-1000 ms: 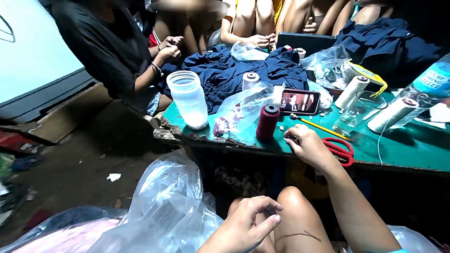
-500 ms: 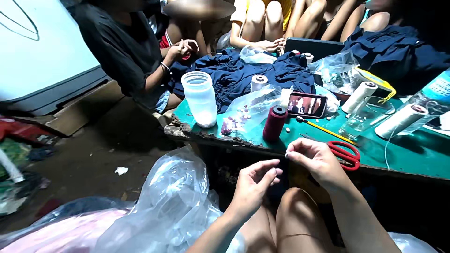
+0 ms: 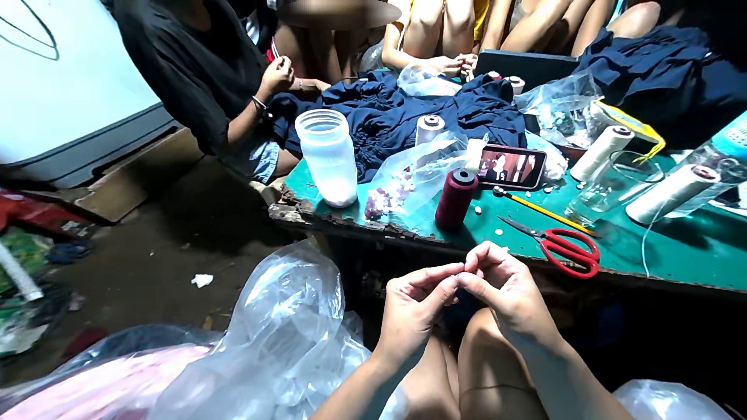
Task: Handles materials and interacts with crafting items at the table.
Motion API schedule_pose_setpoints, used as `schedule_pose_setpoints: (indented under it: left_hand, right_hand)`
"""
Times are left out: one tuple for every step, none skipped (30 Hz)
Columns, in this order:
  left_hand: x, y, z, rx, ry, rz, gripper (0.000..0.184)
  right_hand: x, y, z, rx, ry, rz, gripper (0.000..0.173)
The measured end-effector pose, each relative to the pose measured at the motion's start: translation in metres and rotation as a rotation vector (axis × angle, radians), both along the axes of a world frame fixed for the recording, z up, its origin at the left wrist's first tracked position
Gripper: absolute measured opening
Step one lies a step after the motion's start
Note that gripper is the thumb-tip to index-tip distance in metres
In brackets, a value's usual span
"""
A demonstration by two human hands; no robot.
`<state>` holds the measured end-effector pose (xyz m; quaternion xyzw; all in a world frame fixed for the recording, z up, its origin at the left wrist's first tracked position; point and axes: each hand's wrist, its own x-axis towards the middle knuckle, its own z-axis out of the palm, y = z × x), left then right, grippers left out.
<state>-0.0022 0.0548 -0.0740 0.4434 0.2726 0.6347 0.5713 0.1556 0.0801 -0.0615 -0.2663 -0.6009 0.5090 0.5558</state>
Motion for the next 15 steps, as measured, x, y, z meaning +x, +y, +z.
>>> schedule_pose_setpoints:
  left_hand:
    - [0.000, 0.001, -0.002, 0.010, 0.003, -0.006, 0.019]
    - [0.000, 0.001, -0.005, 0.025, 0.008, -0.011, 0.018]
    - [-0.001, 0.002, -0.007, 0.043, 0.013, -0.014, 0.018]
    - [0.000, 0.002, -0.010, 0.064, 0.020, -0.013, 0.017]
    - [0.001, 0.003, -0.012, 0.083, 0.029, -0.005, 0.016]
    - [0.002, 0.003, -0.014, 0.097, 0.036, 0.005, 0.016]
    - [0.003, 0.003, -0.016, 0.105, 0.043, 0.014, 0.015]
    - [0.004, 0.003, -0.016, 0.107, 0.048, 0.020, 0.015]
    - [0.005, 0.002, -0.015, 0.100, 0.045, 0.016, 0.015]
    - [0.004, 0.002, -0.014, 0.084, 0.036, 0.004, 0.016]
    - [0.003, 0.002, -0.011, 0.063, 0.025, -0.013, 0.017]
    - [0.001, 0.002, -0.010, 0.043, 0.003, -0.033, 0.017]
    - [-0.001, 0.002, -0.008, 0.027, -0.024, -0.054, 0.018]
    - [-0.003, 0.001, -0.006, 0.011, -0.053, -0.073, 0.018]
    - [-0.005, 0.000, -0.004, 0.002, -0.078, -0.096, 0.018]
  right_hand:
    - [-0.001, 0.000, -0.003, -0.033, 0.039, 0.022, 0.009]
    - [-0.001, 0.000, -0.005, -0.061, 0.067, 0.042, 0.009]
    - [-0.002, -0.001, -0.006, -0.089, 0.081, 0.062, 0.008]
    - [-0.003, -0.002, -0.007, -0.116, 0.088, 0.076, 0.008]
    - [-0.004, -0.004, -0.008, -0.137, 0.087, 0.082, 0.008]
    - [-0.005, -0.005, -0.009, -0.144, 0.079, 0.080, 0.008]
    - [-0.006, -0.006, -0.010, -0.133, 0.058, 0.069, 0.007]
    - [-0.006, -0.006, -0.010, -0.104, 0.024, 0.051, 0.006]
    - [-0.005, -0.005, -0.010, -0.063, -0.020, 0.025, 0.004]
    - [-0.001, -0.003, -0.010, -0.001, -0.080, -0.024, 0.002]
    - [0.005, 0.002, -0.009, 0.082, -0.155, -0.119, 0.005]
    - [0.013, 0.009, -0.009, 0.176, -0.262, -0.253, 0.009]
    - [0.024, 0.018, -0.010, 0.272, -0.402, -0.408, 0.012]
    - [0.037, 0.028, -0.011, 0.351, -0.556, -0.557, 0.016]
    - [0.048, 0.040, -0.012, 0.403, -0.687, -0.670, 0.018]
